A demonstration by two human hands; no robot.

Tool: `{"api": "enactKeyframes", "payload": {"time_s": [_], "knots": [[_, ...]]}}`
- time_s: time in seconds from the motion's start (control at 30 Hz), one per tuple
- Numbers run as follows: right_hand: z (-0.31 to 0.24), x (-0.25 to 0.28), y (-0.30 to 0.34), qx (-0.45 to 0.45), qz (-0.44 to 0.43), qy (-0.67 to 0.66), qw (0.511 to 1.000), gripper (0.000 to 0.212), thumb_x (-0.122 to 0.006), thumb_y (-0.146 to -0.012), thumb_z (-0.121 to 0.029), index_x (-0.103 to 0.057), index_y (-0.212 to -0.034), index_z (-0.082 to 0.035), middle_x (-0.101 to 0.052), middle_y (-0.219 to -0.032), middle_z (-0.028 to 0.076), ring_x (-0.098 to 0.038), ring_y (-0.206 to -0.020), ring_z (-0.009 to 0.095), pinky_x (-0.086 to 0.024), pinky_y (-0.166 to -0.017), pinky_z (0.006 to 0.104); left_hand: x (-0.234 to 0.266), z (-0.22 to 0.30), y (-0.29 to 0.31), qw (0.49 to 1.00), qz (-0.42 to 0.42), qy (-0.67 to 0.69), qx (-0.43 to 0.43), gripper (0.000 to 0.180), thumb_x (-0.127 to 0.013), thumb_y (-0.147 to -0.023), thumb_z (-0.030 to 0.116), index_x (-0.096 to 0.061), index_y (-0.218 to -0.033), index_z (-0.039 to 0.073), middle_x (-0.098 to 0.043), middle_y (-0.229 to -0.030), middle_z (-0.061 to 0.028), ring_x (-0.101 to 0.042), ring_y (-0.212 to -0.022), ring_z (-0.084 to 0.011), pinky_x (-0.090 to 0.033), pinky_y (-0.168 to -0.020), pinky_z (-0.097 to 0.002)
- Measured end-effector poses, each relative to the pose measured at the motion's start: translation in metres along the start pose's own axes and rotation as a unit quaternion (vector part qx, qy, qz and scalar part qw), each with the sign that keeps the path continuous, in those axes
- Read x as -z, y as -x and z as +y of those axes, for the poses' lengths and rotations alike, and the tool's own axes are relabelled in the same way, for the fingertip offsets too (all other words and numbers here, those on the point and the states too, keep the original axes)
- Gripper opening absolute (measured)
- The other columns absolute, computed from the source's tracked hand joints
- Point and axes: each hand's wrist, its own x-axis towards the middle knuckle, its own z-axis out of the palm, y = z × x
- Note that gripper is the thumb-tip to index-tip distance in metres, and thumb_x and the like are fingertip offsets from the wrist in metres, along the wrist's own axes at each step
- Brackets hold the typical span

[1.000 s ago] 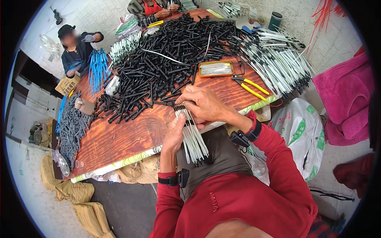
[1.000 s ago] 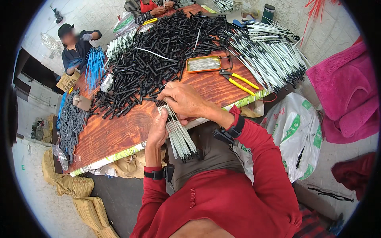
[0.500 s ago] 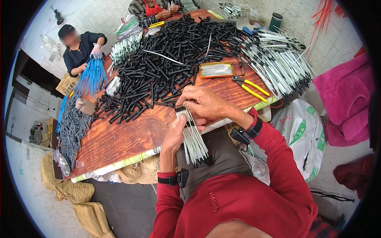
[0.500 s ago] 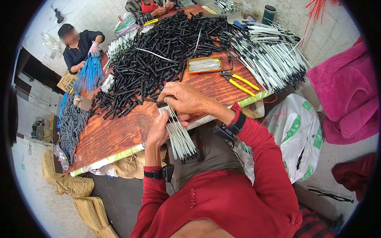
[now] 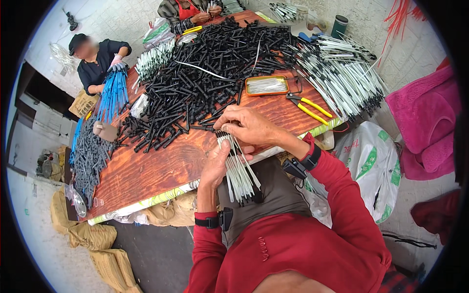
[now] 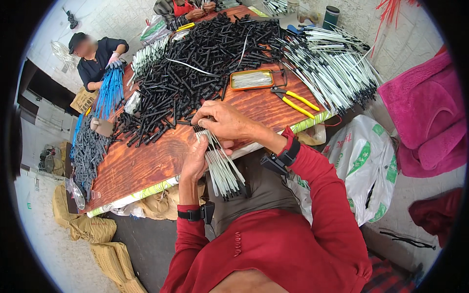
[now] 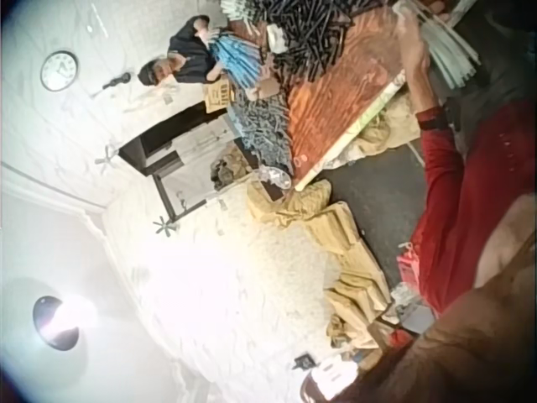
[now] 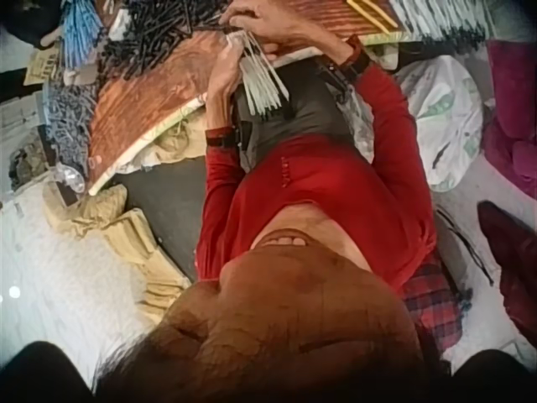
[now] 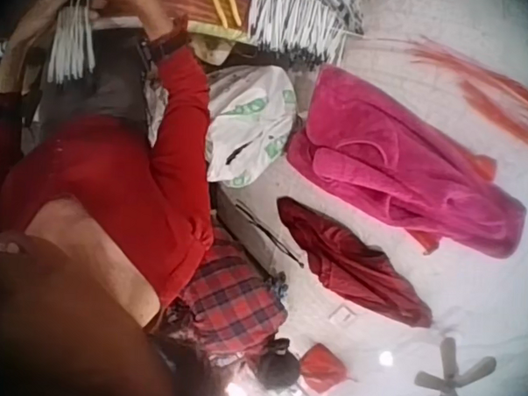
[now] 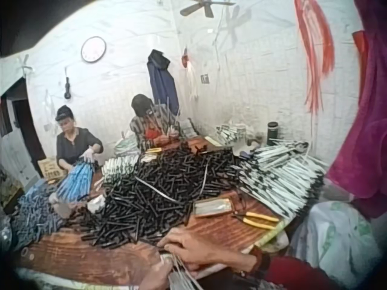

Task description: Grouping and sorting thin white rods at a manufacturing workbench.

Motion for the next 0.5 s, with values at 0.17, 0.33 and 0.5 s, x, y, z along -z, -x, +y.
{"api": "enactKeyframes", "payload": {"time_s": [0.17,0.33,0.5], "knots": [[0.003,-0.001,0.001,0.026,-0.001,0.027,0.999,0.018,-0.058,-0.09,-0.016,-0.069,-0.097,-0.005,-0.059,-0.088,0.011,-0.06,-0.088,0.028,-0.047,-0.08,0.0403,-0.004,-0.003,-0.002,1.0,0.014,0.005,0.007,0.059,-0.046,-0.1,0.052,-0.053,-0.124,-0.001,-0.069,-0.1,-0.017,-0.07,-0.089,-0.0257,-0.057,-0.079,-0.0345],[-0.009,-0.008,-0.008,0.038,-0.022,0.097,0.994,0.018,-0.058,-0.09,-0.017,-0.069,-0.097,-0.006,-0.059,-0.088,0.011,-0.06,-0.085,0.029,-0.048,-0.076,0.041,0.006,-0.013,-0.002,0.999,-0.022,-0.012,-0.031,0.048,-0.049,-0.101,0.045,-0.056,-0.116,0.0,-0.066,-0.088,-0.0098,-0.068,-0.085,-0.0233,-0.055,-0.078,-0.0347],[-0.008,-0.001,0.0,0.015,-0.019,0.079,0.997,0.018,-0.061,-0.091,-0.017,-0.068,-0.101,-0.005,-0.062,-0.093,0.01,-0.061,-0.089,0.027,-0.048,-0.079,0.0374,0.006,-0.018,0.004,0.997,-0.045,-0.016,-0.059,0.035,-0.055,-0.101,0.034,-0.058,-0.112,0.0,-0.066,-0.087,-0.009,-0.068,-0.086,-0.0235,-0.055,-0.079,-0.037]]}}
